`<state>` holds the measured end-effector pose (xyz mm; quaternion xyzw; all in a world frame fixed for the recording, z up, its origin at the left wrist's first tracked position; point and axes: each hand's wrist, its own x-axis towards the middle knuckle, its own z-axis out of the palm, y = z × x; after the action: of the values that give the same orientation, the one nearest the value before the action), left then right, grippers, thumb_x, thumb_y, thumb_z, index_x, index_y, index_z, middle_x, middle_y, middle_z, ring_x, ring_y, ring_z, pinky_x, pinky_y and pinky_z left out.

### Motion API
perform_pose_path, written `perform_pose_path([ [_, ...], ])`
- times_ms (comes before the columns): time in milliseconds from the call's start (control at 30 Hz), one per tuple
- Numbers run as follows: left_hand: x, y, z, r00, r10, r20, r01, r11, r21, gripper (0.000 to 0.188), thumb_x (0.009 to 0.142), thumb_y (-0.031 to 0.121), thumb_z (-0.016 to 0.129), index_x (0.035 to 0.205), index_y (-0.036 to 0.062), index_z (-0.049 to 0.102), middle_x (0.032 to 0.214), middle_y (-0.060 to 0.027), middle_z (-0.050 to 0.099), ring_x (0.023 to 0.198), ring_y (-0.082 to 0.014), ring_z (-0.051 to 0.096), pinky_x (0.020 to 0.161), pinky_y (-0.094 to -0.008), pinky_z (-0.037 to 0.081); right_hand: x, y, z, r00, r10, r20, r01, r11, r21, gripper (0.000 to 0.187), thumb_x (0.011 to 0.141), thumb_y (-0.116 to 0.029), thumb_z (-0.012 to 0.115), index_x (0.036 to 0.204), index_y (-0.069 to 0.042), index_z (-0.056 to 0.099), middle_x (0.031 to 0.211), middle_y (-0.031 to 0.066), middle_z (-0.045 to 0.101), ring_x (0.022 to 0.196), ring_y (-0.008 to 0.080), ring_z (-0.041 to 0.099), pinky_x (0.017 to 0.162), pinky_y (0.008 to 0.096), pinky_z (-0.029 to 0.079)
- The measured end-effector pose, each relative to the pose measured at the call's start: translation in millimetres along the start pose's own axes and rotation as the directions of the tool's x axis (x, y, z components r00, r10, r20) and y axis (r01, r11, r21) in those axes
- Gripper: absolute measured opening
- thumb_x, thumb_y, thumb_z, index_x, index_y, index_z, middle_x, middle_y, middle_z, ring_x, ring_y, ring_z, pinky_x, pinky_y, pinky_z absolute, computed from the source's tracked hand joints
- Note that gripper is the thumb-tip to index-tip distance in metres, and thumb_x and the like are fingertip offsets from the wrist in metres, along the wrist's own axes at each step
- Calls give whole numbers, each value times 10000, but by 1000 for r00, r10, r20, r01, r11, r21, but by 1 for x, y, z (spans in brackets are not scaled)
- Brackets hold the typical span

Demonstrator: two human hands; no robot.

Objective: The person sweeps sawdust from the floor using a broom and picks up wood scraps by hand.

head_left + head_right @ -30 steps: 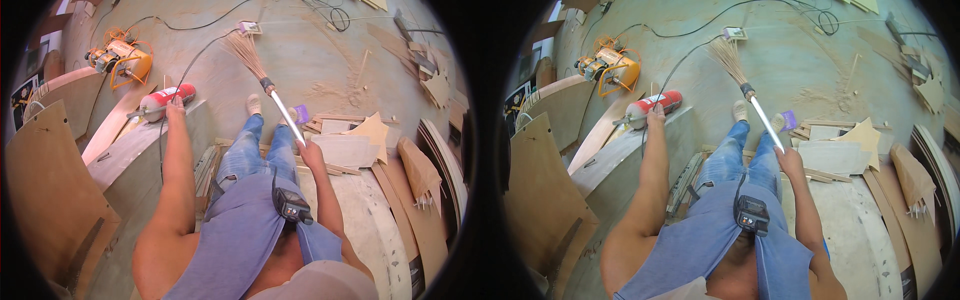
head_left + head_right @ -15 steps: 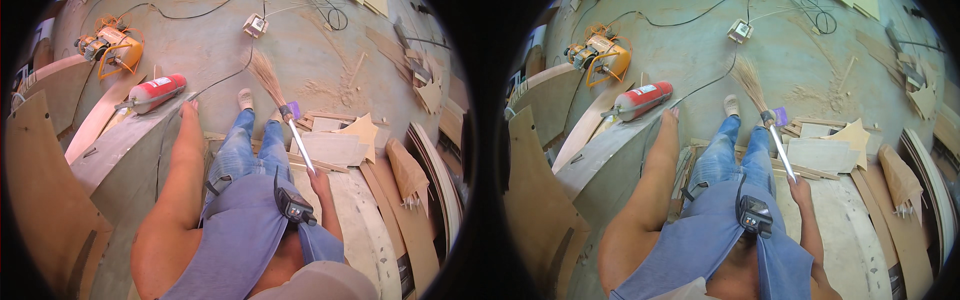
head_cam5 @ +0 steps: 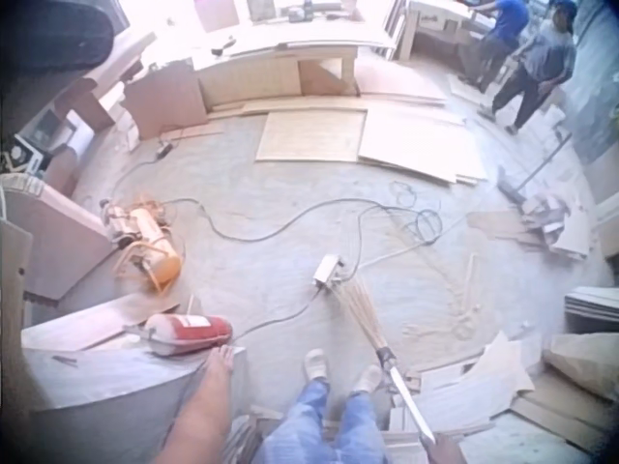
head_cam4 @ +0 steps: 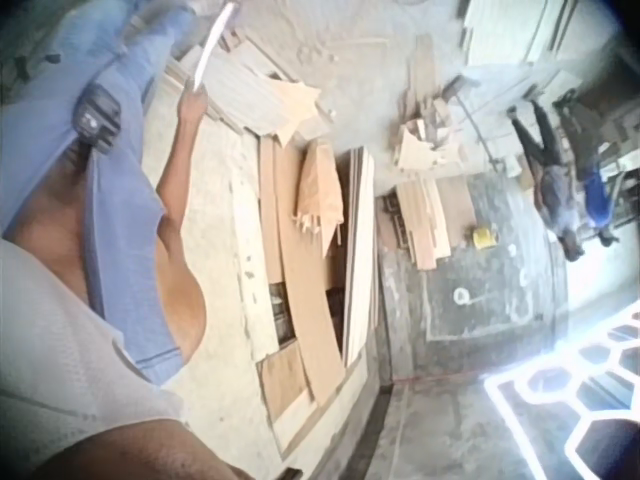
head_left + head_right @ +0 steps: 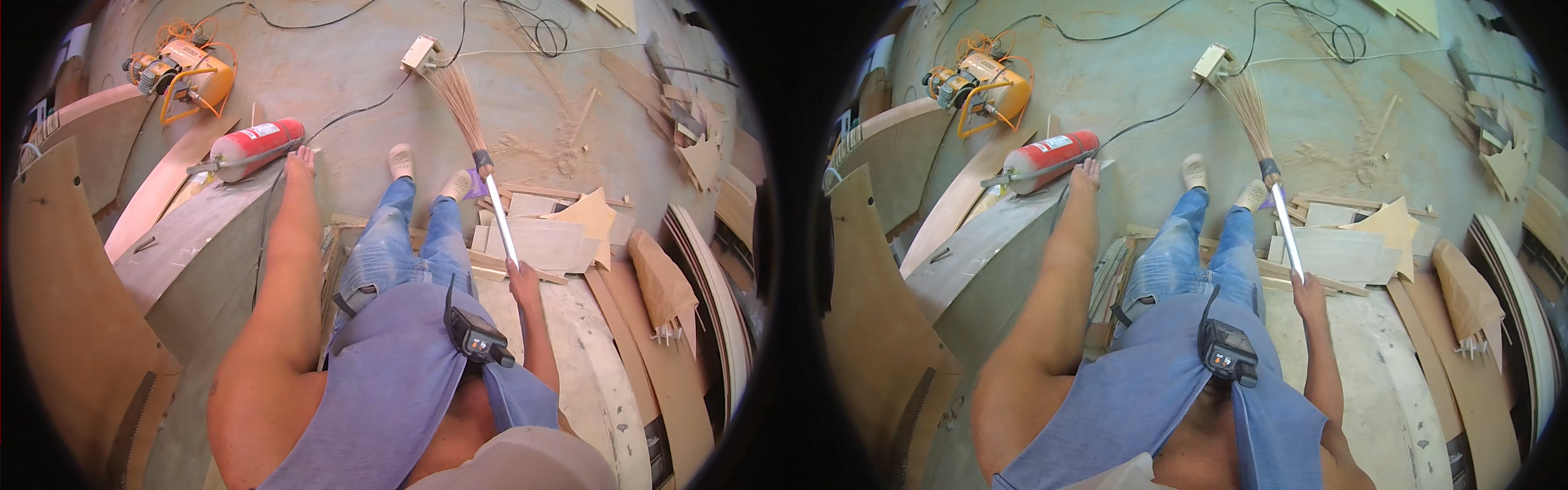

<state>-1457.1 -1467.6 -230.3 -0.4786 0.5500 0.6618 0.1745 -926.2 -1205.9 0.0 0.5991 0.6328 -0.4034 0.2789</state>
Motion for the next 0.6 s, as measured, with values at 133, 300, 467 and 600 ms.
perform_pose_path([
  [133, 15, -3, -10, 998, -59, 36, 59, 998, 7, 533, 1055, 280, 303, 1495, 5, 182, 1412, -193, 474, 1296, -371, 478, 1064, -464, 451, 9, -20, -15, 994, -102, -33, 97, 985, -140, 534, 949, -453, 515, 845, 64, 597, 800, 323, 609, 799, 491, 606, 719, 511, 466],
  [300, 18, 25, 1, 999, 25, 21, -25, 999, 30, 521, 1055, 308, 291, 1477, 11, 215, 1403, -181, 488, 1267, -359, 511, 1021, -468, 489, 5, -40, -31, 991, -132, -21, 128, 981, -143, 532, 947, -454, 520, 831, 60, 593, 782, 317, 606, 783, 486, 605, 704, 509, 465],
  [467, 4, 32, 3, 999, -5, 42, 4, 1000, 28, 527, 1055, 349, 281, 1457, 10, 242, 1384, -177, 509, 1254, -357, 523, 1030, -477, 479, 11, -44, -35, 990, -140, -17, 137, 982, -129, 540, 943, -464, 526, 823, 58, 594, 751, 299, 603, 741, 469, 603, 678, 495, 465],
  [600, -8, 8, -3, 999, -34, 22, 33, 997, 68, 540, 1049, 372, 307, 1451, 16, 250, 1413, -174, 484, 1236, -367, 536, 1036, -491, 465, 17, -35, -36, 994, -107, -3, 106, 991, -85, 548, 938, -471, 531, 815, 59, 597, 741, 292, 603, 730, 461, 603, 674, 494, 463],
])
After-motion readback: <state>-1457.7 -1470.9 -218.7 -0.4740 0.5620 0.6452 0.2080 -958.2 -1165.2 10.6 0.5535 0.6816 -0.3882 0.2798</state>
